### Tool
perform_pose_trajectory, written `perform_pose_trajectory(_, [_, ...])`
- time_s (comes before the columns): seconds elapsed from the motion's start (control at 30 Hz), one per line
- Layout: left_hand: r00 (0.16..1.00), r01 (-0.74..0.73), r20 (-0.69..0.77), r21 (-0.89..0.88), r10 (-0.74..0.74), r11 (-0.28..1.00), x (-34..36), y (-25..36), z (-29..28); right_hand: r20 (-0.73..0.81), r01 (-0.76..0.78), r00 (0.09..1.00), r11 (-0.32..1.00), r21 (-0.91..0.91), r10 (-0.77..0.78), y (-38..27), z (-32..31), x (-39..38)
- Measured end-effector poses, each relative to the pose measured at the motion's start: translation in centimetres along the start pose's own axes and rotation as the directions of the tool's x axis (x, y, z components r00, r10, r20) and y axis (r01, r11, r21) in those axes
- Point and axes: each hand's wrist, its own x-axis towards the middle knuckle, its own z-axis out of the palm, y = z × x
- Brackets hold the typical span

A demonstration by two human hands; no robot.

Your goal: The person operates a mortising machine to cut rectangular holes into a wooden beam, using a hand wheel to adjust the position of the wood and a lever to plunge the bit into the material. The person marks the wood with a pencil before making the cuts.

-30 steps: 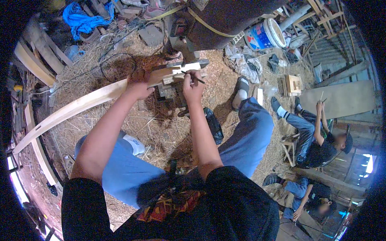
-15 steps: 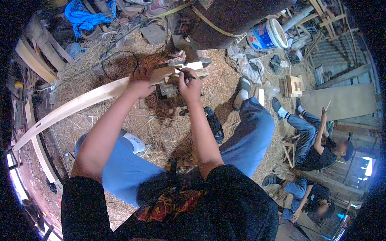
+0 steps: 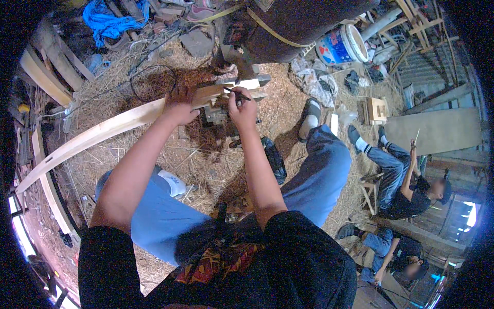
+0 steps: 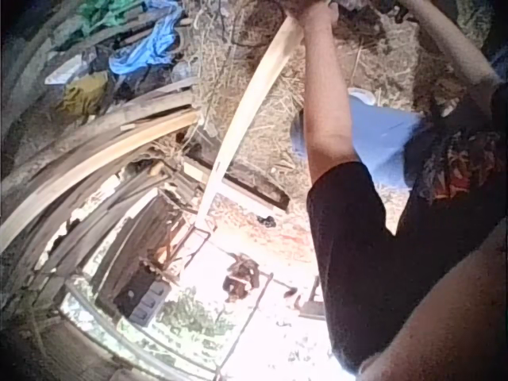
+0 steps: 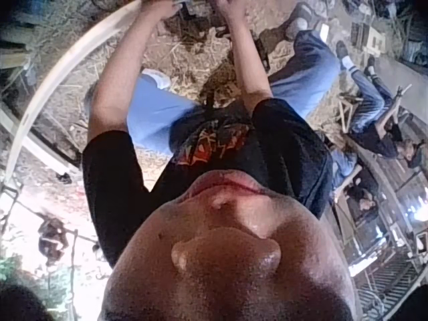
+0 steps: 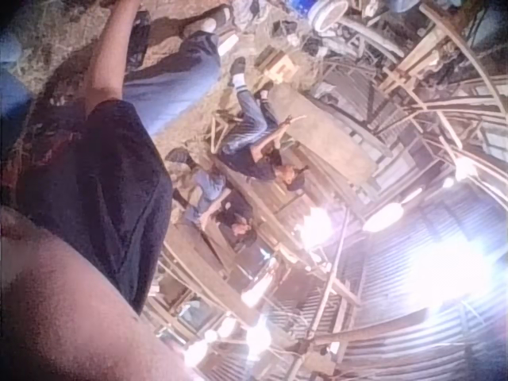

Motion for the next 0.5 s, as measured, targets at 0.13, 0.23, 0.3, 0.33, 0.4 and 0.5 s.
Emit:
perform_pose_trajectory(0.13, [1.000, 0.006, 0.028, -0.016, -0.006, 1.000, -0.2, 0.8, -1.5, 0.002, -0.054, 0.999, 0.996, 0.073, 0.054, 0.1, -0.3, 0.1])
perform_pose_trajectory(0.23, [0.999, 0.006, 0.038, -0.008, -0.005, 1.000, -0.1, 0.6, -1.2, 0.008, -0.038, 0.999, 0.999, 0.021, 0.037, -0.5, -0.5, 0.1])
perform_pose_trajectory(0.3, [1.000, 0.011, 0.026, -0.001, -0.011, 1.000, -0.3, 0.3, -0.7, 0.019, -0.058, 0.998, 0.996, -0.067, 0.060, -1.0, -0.7, 0.0])
perform_pose_trajectory(0.33, [1.000, 0.010, 0.011, 0.005, -0.011, 1.000, -0.3, 0.4, -0.9, 0.017, -0.058, 0.998, 0.996, -0.068, 0.059, -0.8, -0.7, 0.1])
perform_pose_trajectory(0.4, [0.999, 0.001, 0.051, 0.001, -0.001, 1.000, 0.0, 0.5, -1.5, -0.076, -0.087, 0.993, 0.996, 0.014, 0.087, -0.6, -0.8, 0.2])
perform_pose_trajectory(0.5, [0.997, 0.001, 0.071, -0.013, 0.000, 1.000, 0.0, 0.4, -1.2, 0.015, 0.021, 1.000, 0.999, -0.033, -0.020, -0.8, -0.7, 0.0])
